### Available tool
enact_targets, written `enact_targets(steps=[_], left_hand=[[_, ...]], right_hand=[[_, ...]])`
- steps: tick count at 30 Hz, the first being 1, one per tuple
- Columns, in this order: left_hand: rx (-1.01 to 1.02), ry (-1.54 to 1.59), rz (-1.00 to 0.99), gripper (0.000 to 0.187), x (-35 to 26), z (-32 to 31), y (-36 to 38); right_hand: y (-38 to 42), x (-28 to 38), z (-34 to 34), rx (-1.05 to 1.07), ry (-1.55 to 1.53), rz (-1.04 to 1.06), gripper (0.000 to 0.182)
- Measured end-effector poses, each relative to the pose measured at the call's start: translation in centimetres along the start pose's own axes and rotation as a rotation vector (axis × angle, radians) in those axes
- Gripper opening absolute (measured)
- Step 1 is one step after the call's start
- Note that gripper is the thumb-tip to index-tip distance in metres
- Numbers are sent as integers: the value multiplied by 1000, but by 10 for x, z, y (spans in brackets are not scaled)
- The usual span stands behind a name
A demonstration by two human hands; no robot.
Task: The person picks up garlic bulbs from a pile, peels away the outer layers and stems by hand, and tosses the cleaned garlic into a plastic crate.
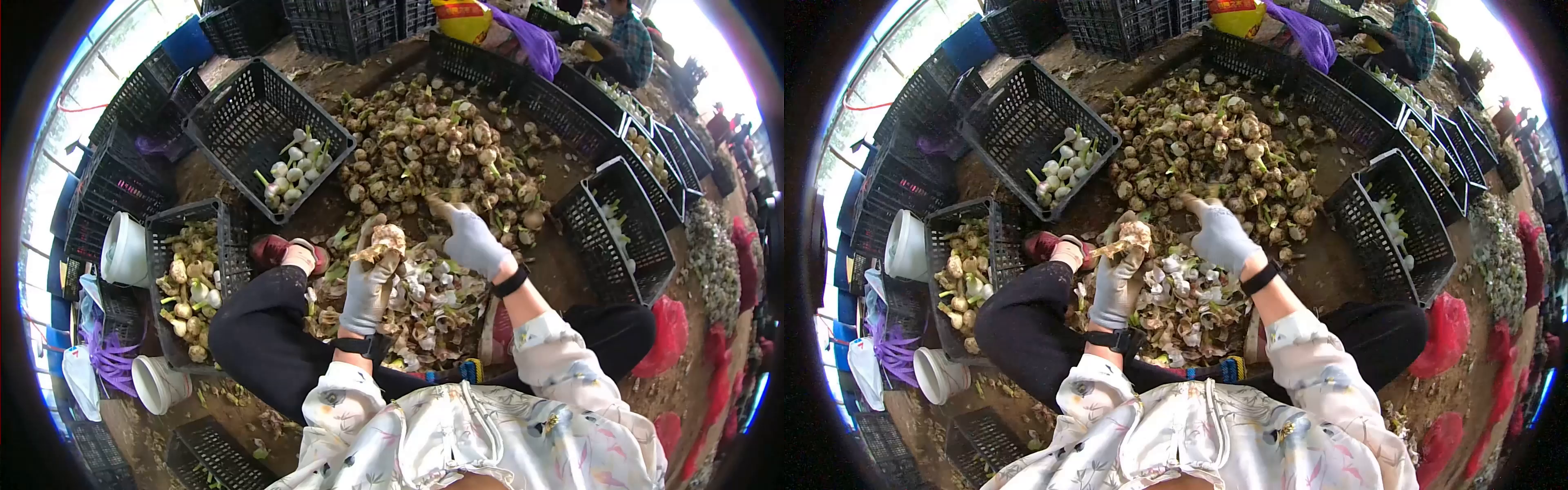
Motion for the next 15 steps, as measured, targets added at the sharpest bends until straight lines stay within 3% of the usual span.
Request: enact_targets(steps=[3,5,15], left_hand=[[7,-118,-33,58,0,0,-1],[9,-221,-57,63,8,9,-4],[-47,-524,-121,59,-12,-2,1]], right_hand=[[16,53,9,58,-531,163,44],[23,78,24,-93,-290,303,33],[22,78,18,-111,-367,303,25]])
Point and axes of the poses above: each hand's wrist, its own y-axis away from the middle knuckle, its own z-axis out of the back of the hand, x = y × z, the point moved 10 cm from there along -y, towards the middle knuckle, and after that the axes turned 2 degrees about x, right-handed, at the moved point
